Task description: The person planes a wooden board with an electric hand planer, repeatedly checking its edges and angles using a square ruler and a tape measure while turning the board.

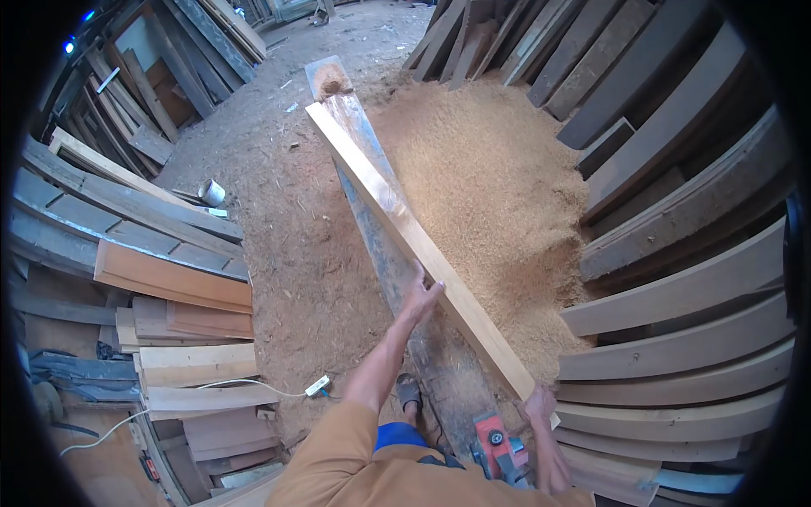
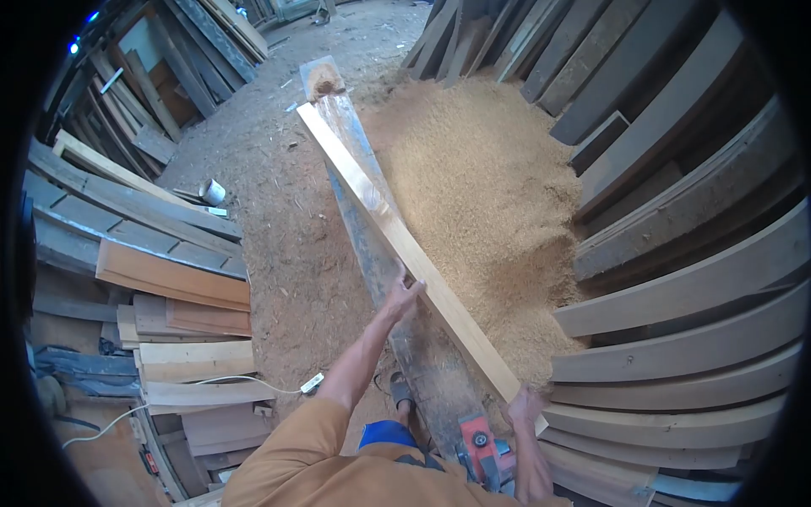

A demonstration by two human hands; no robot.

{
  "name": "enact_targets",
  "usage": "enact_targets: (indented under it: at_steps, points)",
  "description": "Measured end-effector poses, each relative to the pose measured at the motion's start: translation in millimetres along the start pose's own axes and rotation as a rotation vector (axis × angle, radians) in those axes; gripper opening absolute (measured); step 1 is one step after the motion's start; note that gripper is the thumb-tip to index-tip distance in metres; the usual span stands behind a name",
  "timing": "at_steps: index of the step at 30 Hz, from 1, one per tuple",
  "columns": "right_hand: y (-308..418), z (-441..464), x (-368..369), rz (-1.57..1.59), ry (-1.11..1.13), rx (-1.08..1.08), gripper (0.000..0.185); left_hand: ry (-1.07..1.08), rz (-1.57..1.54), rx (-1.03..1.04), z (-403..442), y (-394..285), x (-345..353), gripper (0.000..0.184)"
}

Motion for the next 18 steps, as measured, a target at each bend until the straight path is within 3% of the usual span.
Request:
enact_targets:
  at_steps: [5, 6, 8, 11, 15, 18]
  points:
    - [9.2, 17.3, -21.9, 0.181, 0.102, -0.093, 0.074, 0.210, 0.050, -0.081, -59.2, 42.2, 43.1, 0.107]
    - [8.1, 27.0, -21.8, 0.211, 0.114, -0.123, 0.071, 0.174, 0.098, -0.139, -73.3, 53.4, 43.1, 0.108]
    - [-1.2, 50.7, -15.3, 0.588, 0.185, -0.242, 0.064, 0.106, 0.194, -0.253, -105.6, 74.1, 44.0, 0.110]
    - [-1.3, 60.7, -38.5, 0.883, 0.308, -0.281, 0.056, 0.022, 0.239, -0.207, -149.0, 88.1, 42.0, 0.111]
    - [27.8, 38.4, -89.2, 1.007, 0.588, -0.359, 0.048, 0.145, -0.007, -0.289, -211.4, 86.8, 81.7, 0.116]
    - [69.2, 3.4, -94.2, 1.102, 0.649, -0.418, 0.047, 0.224, -0.181, -0.156, -249.4, 72.4, 114.4, 0.115]
Point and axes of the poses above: each hand's wrist, its own z-axis towards the middle knuckle, its own x-axis out of the palm, y = z × x, the point moved 7 cm from there along z, towards the middle knuckle, and after that the axes turned 12 degrees about -z, right-handed, at the moved point
